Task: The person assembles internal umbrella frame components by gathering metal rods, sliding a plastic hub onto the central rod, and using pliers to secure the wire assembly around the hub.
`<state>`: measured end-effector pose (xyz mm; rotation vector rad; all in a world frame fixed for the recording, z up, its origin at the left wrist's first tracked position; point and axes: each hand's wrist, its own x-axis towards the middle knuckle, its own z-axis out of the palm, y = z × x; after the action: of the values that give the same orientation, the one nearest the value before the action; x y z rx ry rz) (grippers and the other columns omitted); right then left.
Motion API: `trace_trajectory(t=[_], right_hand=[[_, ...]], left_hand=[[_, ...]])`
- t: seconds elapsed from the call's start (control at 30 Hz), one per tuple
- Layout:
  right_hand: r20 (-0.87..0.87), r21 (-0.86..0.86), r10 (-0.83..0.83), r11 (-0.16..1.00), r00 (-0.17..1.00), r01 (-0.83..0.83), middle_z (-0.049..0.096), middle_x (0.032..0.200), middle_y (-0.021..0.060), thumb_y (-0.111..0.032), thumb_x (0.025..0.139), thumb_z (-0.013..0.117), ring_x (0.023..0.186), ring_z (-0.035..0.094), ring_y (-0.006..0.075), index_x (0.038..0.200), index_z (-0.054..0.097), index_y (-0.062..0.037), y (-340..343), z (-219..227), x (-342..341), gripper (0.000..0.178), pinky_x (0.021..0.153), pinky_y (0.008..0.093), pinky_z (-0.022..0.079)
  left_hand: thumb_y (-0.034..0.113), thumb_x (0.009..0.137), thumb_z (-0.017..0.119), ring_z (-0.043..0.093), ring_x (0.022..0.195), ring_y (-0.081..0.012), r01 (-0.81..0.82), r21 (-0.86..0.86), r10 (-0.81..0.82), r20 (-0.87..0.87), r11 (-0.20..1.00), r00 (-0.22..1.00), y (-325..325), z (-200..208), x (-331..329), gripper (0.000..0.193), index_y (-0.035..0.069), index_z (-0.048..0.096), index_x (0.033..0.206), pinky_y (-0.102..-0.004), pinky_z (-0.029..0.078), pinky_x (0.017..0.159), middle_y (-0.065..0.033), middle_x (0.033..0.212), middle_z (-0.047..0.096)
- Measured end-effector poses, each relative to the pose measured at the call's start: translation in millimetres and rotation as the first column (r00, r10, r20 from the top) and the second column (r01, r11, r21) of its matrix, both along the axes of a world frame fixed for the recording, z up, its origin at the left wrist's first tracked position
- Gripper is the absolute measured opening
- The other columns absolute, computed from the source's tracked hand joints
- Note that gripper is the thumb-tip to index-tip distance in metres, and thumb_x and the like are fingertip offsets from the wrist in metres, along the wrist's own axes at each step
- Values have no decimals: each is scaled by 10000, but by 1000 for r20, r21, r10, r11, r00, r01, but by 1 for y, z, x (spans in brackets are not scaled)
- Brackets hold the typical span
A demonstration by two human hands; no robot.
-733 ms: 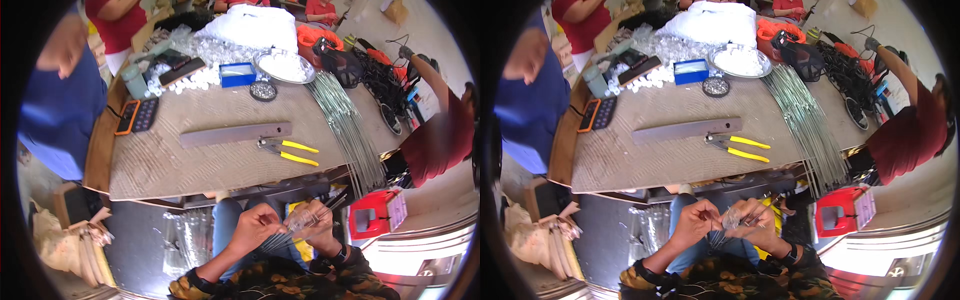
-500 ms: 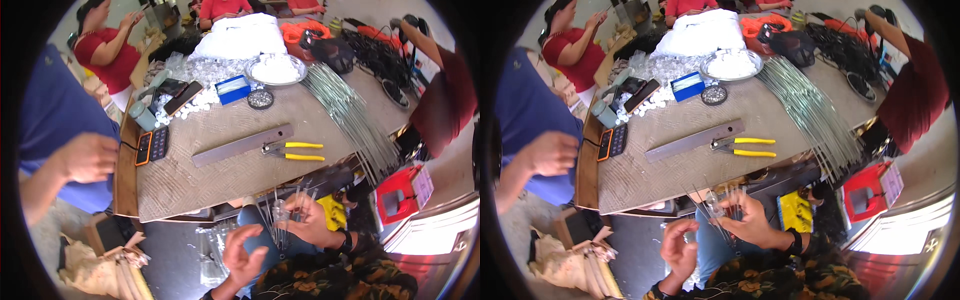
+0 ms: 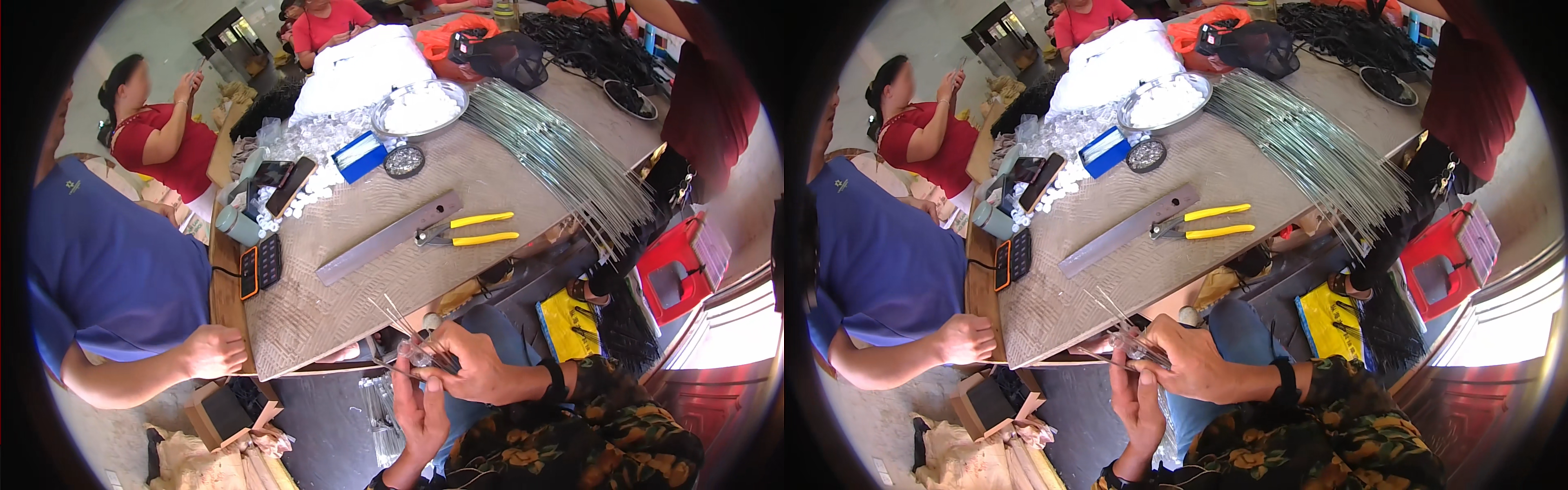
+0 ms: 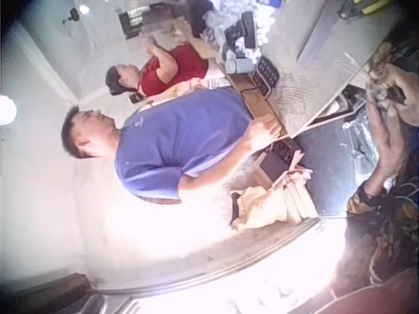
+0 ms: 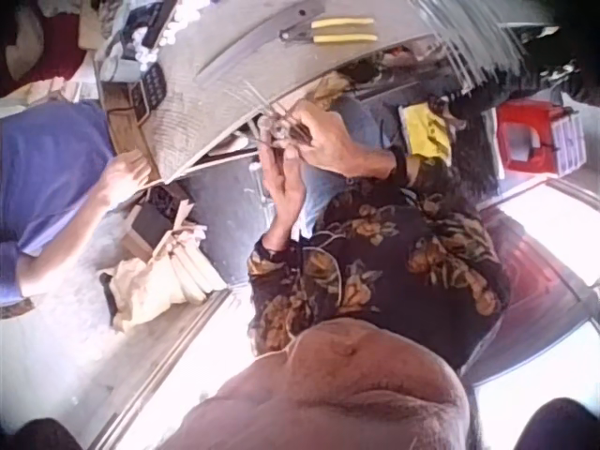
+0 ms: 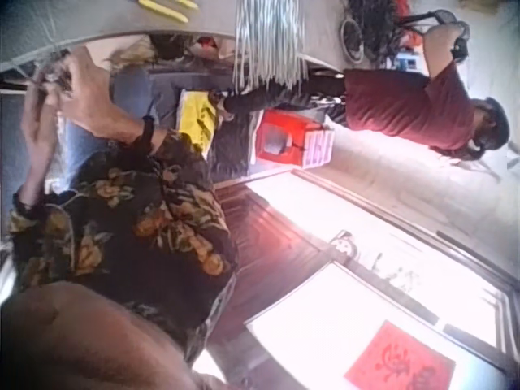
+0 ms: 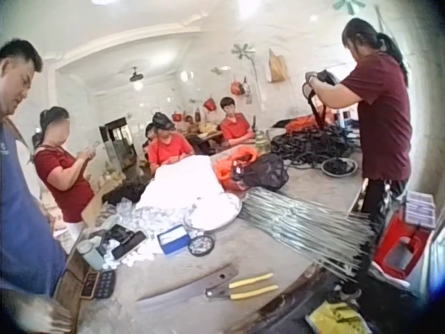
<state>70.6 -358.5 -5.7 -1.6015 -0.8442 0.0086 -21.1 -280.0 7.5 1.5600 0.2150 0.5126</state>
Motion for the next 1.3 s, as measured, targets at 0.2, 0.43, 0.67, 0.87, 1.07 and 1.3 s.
trace_trajectory(t=[0.2, 0.43, 0.67, 0.87, 1.07, 1.3], right_hand=[[109, 17, 85, 996, 990, -88, 502, 805, 107, -107, 674, 710, 640, 561, 273, 906, 437, -22, -7, 3, -1, 368, 518, 329, 455], [205, 74, 84, 992, 975, -102, 510, 861, 128, -72, 672, 703, 712, 567, 276, 923, 435, -13, -7, 1, 4, 373, 549, 325, 471], [148, 9, 181, 983, 972, -185, 506, 891, 133, -20, 684, 663, 758, 555, 288, 958, 428, -13, -13, 5, 7, 361, 591, 334, 465], [112, 81, 207, 973, 972, -216, 498, 910, 141, -3, 700, 637, 773, 552, 298, 982, 427, -15, -17, 8, 3, 352, 605, 336, 461], [126, 68, 214, 972, 969, -223, 504, 915, 144, -4, 708, 631, 785, 552, 298, 1013, 433, -8, -18, 7, 3, 364, 621, 332, 463], [163, 30, 202, 977, 966, -209, 502, 963, 162, 0, 716, 618, 826, 551, 320, 1042, 431, -7, -16, 4, -3, 375, 680, 325, 469]], left_hand=[[63, 881, 451, 411, 1142, -204, -12, -120, 12, 3, 993, 1000, 2, -3, -1, 458, -40, 283, 1294, -328, 312, 972, -164, 1304, 362], [40, 845, 531, 459, 1086, -172, -56, -366, 37, -58, 929, 998, 9, -5, 3, 357, -39, 448, 1183, -308, 340, 945, -127, 1197, 484], [22, 830, 534, 478, 1060, -201, -122, -251, 135, 35, 960, 990, 10, -12, 3, 277, -82, 526, 1086, -326, 356, 932, -152, 1156, 495], [45, 835, 530, 493, 1035, -205, -200, -77, 206, 83, 977, 975, -2, -12, 6, 300, -94, 506, 1100, -316, 393, 899, -147, 1123, 497], [54, 834, 542, 507, 1010, -190, -222, -81, 226, 32, 972, 974, -6, -8, 5, 304, -80, 512, 1105, -313, 391, 899, -135, 1105, 515], [84, 836, 561, 520, 987, -187, -185, -325, 220, 72, 928, 973, -2, -19, -1, 314, -52, 455, 1098, -328, 401, 890, -147, 1095, 528]])
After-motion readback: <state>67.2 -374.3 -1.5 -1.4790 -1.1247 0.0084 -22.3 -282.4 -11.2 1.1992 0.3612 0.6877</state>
